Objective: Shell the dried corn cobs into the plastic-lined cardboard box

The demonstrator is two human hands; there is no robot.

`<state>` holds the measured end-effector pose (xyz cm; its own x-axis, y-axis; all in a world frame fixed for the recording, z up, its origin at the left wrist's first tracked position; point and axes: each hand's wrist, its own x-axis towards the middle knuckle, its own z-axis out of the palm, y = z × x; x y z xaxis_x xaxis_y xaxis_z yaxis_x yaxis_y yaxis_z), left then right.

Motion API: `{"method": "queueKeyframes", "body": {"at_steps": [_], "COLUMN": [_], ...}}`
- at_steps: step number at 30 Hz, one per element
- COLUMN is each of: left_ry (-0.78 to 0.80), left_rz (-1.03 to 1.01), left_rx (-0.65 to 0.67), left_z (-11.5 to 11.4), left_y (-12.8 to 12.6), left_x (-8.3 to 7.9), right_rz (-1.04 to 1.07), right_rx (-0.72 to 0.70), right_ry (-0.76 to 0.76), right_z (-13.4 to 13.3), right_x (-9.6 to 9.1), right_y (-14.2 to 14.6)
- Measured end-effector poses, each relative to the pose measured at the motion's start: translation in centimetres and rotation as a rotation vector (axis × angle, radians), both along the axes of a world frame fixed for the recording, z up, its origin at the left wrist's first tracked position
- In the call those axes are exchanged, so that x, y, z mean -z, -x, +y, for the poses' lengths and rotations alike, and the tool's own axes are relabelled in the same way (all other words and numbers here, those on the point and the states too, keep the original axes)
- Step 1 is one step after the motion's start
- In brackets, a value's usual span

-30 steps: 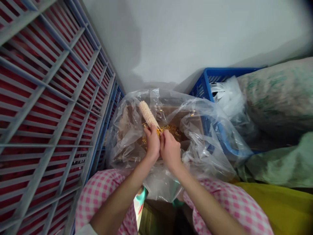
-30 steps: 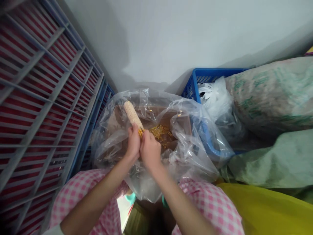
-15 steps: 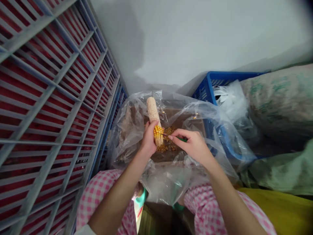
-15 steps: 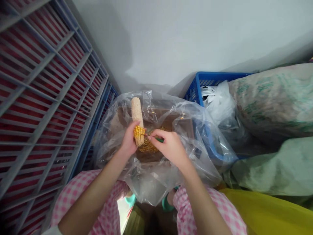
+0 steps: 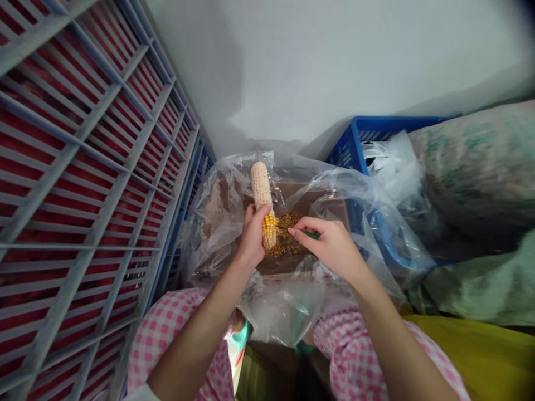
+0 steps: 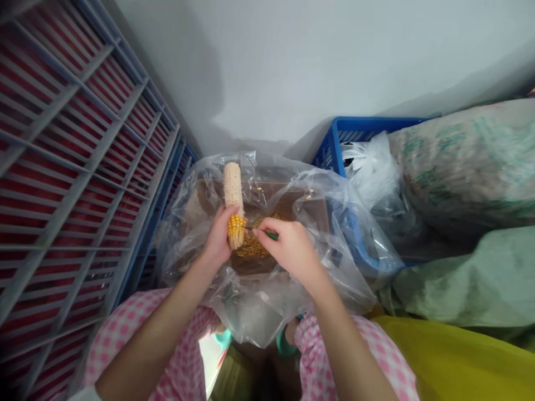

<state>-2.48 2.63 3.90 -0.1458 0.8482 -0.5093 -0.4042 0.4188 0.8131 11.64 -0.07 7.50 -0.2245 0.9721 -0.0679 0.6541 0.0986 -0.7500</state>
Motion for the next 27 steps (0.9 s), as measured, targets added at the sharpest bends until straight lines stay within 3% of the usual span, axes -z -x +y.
{"method": "queueKeyframes", "body": {"at_steps": [16, 21, 27], "left_ry": [-0.005, 0.011, -0.017], "left_rz": [0.052, 0.098, 0.152], "left_rx": [0.093, 0.105, -0.076], "left_z": [0.0, -0.4, -0.4], "left_y": [0.1, -0.2, -0.7], "left_x": [-0.1, 0.3, 1.6], "right_rz": [0.003, -0.100, -0.352], "right_rx": [0.016, -0.021, 0.043], "right_ry": [0.012, -0.015, -0.140], "right_z": [0.0, -0.1, -1.4], "right_x": [-0.3, -0.3, 1.7], "right_y": [-0.5, -0.3, 2.8]}}
